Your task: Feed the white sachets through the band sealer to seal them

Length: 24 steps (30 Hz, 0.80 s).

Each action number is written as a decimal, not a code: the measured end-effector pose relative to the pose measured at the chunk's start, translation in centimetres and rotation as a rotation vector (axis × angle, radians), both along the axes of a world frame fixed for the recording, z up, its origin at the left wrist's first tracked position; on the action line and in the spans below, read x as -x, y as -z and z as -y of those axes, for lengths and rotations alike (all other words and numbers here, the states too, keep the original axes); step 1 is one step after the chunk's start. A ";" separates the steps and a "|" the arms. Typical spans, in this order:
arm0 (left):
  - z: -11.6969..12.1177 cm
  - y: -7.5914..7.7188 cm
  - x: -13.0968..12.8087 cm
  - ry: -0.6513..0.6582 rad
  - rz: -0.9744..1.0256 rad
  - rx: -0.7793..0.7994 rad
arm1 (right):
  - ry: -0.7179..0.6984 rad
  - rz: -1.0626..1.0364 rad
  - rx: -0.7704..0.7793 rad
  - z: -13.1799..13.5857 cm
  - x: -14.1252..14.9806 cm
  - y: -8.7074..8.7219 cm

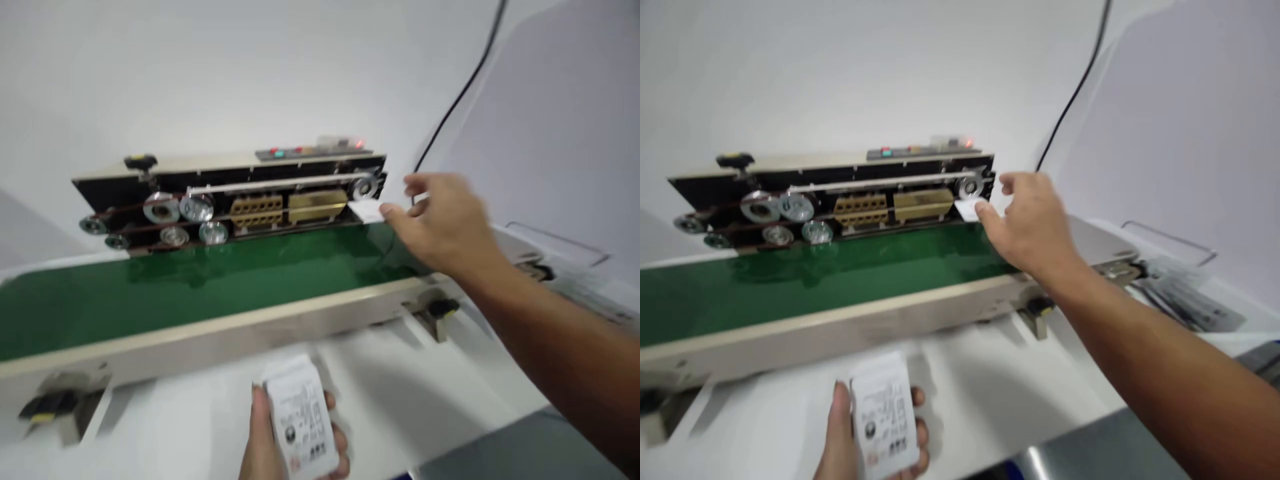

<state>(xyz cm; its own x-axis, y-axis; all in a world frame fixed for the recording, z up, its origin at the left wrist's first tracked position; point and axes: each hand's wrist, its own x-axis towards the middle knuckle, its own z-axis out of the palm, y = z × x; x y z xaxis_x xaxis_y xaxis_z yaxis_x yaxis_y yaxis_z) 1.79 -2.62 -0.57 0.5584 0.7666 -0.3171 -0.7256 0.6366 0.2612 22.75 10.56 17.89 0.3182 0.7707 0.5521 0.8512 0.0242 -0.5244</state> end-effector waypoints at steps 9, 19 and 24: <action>-0.2 -1.8 1.4 -0.081 -0.137 0.041 | -0.673 0.003 0.129 13.4 8.0 15.7; 0.2 -1.6 1.2 -0.201 -0.103 -0.081 | -0.640 -0.416 0.251 13.0 7.6 16.8; 0.3 -1.8 1.4 -0.226 -0.134 -0.081 | -0.610 -0.756 0.236 13.1 6.7 16.6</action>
<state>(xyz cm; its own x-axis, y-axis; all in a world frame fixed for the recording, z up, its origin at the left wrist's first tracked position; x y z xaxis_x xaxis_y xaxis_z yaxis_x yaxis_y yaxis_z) 0.43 -2.90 1.19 0.3273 0.8928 -0.3093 -0.8026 0.4355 0.4077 16.02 -2.52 1.33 0.0365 0.9830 0.1798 0.1687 0.1712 -0.9707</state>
